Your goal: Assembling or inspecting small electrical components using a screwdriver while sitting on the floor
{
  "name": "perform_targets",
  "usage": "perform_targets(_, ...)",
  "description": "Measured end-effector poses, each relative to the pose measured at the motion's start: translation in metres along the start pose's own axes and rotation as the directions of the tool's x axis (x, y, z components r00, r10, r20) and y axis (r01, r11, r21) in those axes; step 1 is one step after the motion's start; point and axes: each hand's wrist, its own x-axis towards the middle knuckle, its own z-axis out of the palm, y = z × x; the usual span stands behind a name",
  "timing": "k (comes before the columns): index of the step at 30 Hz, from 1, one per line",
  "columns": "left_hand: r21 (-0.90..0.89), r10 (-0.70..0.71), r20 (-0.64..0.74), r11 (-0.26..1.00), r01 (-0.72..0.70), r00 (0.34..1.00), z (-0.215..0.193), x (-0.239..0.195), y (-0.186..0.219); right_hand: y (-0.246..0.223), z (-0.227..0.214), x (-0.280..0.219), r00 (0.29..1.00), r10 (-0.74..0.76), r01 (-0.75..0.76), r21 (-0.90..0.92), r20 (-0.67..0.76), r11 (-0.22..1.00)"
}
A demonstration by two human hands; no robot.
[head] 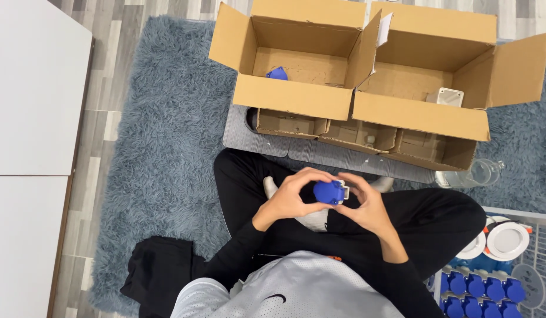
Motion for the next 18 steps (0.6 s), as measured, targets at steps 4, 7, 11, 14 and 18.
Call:
perform_targets(4,0.088,0.041,0.04,0.995,-0.044,0.998,0.003,0.0,0.0,-0.007,0.002,0.002,0.995,-0.096,0.095,-0.105,-0.003,0.99)
perform_targets(7,0.149,0.064,0.043,0.986,-0.069,0.997,-0.001,0.001,0.001,-0.016,0.001,0.004,0.99,-0.137,0.135,-0.107,-0.01,0.985)
perform_targets(11,0.156,0.075,0.034,0.985,-0.079,0.997,0.0,-0.003,-0.007,-0.022,0.004,0.002,0.984,-0.177,0.175,-0.122,-0.014,0.977)
perform_targets(14,0.158,0.086,0.028,0.983,-0.089,0.996,0.001,-0.006,-0.015,-0.023,0.005,0.002,0.982,-0.19,0.187,-0.136,-0.015,0.973)
perform_targets(18,0.104,-0.009,0.027,0.995,0.006,1.0,0.002,-0.005,-0.011,-0.027,0.01,0.003,0.975,-0.22,0.215,-0.134,-0.024,0.967)
